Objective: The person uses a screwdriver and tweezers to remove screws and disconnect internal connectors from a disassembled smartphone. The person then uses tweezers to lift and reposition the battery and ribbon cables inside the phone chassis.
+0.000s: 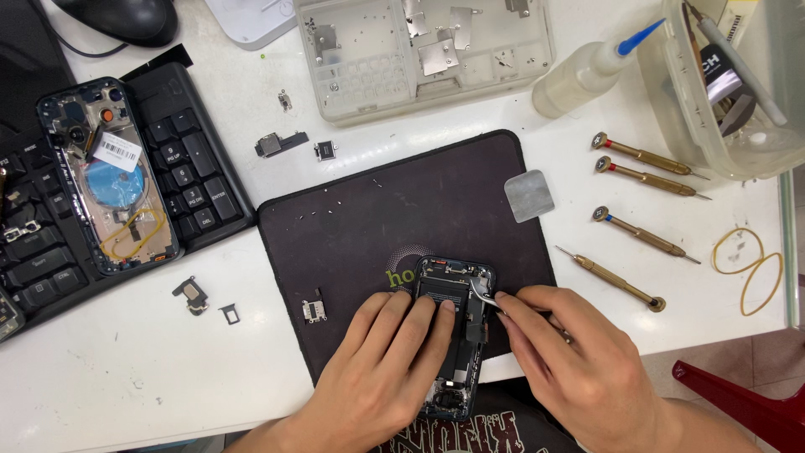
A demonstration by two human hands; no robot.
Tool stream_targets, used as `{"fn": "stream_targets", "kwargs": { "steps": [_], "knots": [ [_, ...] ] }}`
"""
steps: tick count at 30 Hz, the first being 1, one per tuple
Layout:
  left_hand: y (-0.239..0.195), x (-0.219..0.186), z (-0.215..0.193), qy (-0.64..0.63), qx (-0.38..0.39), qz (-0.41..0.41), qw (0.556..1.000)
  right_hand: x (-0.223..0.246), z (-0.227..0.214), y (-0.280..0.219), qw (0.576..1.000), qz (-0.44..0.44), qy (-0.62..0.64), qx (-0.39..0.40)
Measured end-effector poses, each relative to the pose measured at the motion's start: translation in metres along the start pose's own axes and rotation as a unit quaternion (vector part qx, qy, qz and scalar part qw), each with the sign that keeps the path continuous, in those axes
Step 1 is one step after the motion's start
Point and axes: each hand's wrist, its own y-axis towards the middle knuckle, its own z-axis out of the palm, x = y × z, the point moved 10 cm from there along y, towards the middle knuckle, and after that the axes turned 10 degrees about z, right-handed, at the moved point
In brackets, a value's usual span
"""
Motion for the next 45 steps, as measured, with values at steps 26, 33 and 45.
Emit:
{"fn": "stream_targets", "kwargs": {
  "steps": [26,33,45],
  "knots": [
    [-0.004,-0.002,0.008,0.011,0.019,0.015,1.0,-0.005,0.001,0.021,0.996,-0.062,0.02,0.058],
    [-0.005,-0.003,0.01,0.016,0.018,0.016,1.0,0.013,-0.006,0.022,0.976,-0.2,-0.077,0.049],
    [-0.005,-0.003,0.007,0.01,0.013,0.012,1.0,0.009,-0.006,0.02,0.979,-0.197,-0.04,0.022]
  ]
}}
